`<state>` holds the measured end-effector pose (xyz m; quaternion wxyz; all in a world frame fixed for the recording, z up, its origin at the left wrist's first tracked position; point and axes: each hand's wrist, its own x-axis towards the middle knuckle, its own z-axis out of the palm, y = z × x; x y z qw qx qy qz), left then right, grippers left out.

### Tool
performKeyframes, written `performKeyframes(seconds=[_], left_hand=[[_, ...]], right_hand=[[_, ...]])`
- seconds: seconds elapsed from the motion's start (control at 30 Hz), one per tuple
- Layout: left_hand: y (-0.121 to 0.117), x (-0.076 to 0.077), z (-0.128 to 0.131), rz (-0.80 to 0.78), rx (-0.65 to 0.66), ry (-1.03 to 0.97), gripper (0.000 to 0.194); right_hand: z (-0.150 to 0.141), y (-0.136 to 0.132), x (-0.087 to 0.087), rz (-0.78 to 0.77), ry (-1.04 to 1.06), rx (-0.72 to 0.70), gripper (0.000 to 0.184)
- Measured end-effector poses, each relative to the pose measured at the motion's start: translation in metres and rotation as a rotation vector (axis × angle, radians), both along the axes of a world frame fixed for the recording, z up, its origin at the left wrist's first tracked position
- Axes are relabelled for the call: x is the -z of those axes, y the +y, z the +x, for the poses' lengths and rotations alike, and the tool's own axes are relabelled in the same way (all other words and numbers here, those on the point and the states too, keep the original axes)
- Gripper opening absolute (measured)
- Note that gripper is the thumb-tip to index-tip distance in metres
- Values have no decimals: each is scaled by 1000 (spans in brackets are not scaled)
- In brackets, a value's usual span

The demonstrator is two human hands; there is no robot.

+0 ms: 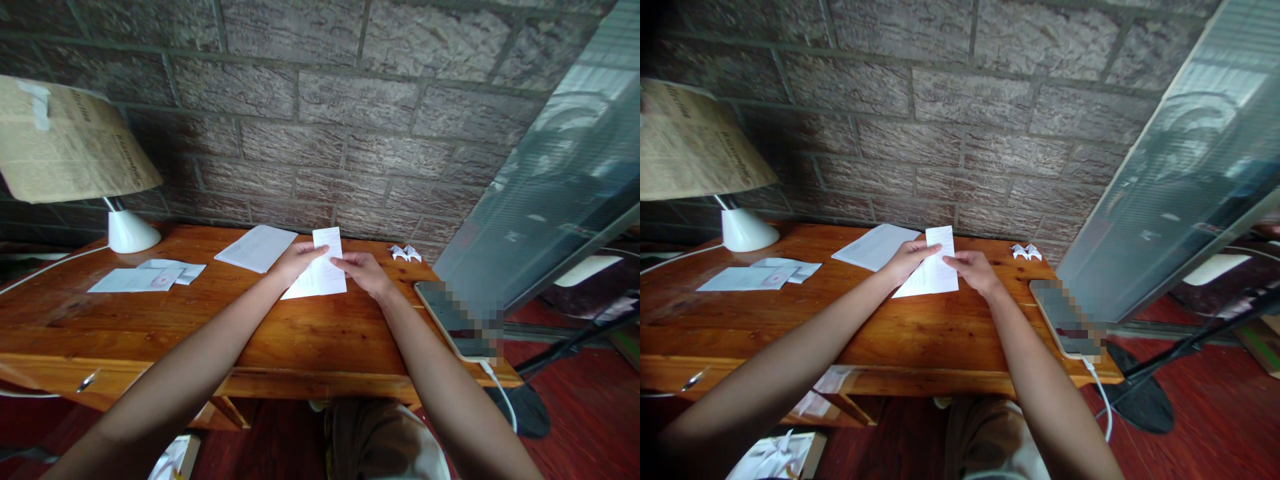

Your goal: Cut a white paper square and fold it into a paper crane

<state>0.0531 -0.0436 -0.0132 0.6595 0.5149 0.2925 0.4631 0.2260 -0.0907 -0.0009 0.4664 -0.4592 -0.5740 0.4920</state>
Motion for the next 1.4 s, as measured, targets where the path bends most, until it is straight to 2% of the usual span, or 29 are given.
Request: performKeyframes(seconds=[0.23, 0.33, 0.53, 0.7, 0.87, 1.03, 1.1, 1.17, 1.2, 1.33, 1.4], left_hand=[[3, -3, -2, 86, -96, -7, 43], [3, -6, -3, 115, -125, -1, 43], [8, -8, -10, 57, -210, -62, 46], [12, -8, -16, -5, -118, -32, 49], [11, -3, -16, -23, -4, 51, 50], [11, -4, -15, -1, 46, 81, 50], [14, -8, -19, 1, -53, 48, 54], [18, -13, -26, -14, -241, -8, 60], [20, -15, -30, -25, -287, -4, 61], [24, -16, -40, -34, -121, 96, 49], [25, -14, -40, -12, -92, 103, 46]], right_hand=[[1, -3, -4, -53, -61, -67, 44], [1, -2, -3, -51, -110, -44, 47], [3, 1, 1, -89, -205, -77, 50], [6, 3, 2, -75, -218, -42, 46], [9, 5, 0, -31, -83, 49, 37], [9, 4, 0, -24, -48, 44, 34], [8, 2, -1, -33, -73, 8, 34], [8, 0, -2, -48, -111, -57, 33], [7, -1, -3, -53, -133, -98, 32], [6, -2, -4, -49, -207, -207, 30], [7, -2, -3, -53, -228, -231, 30]])
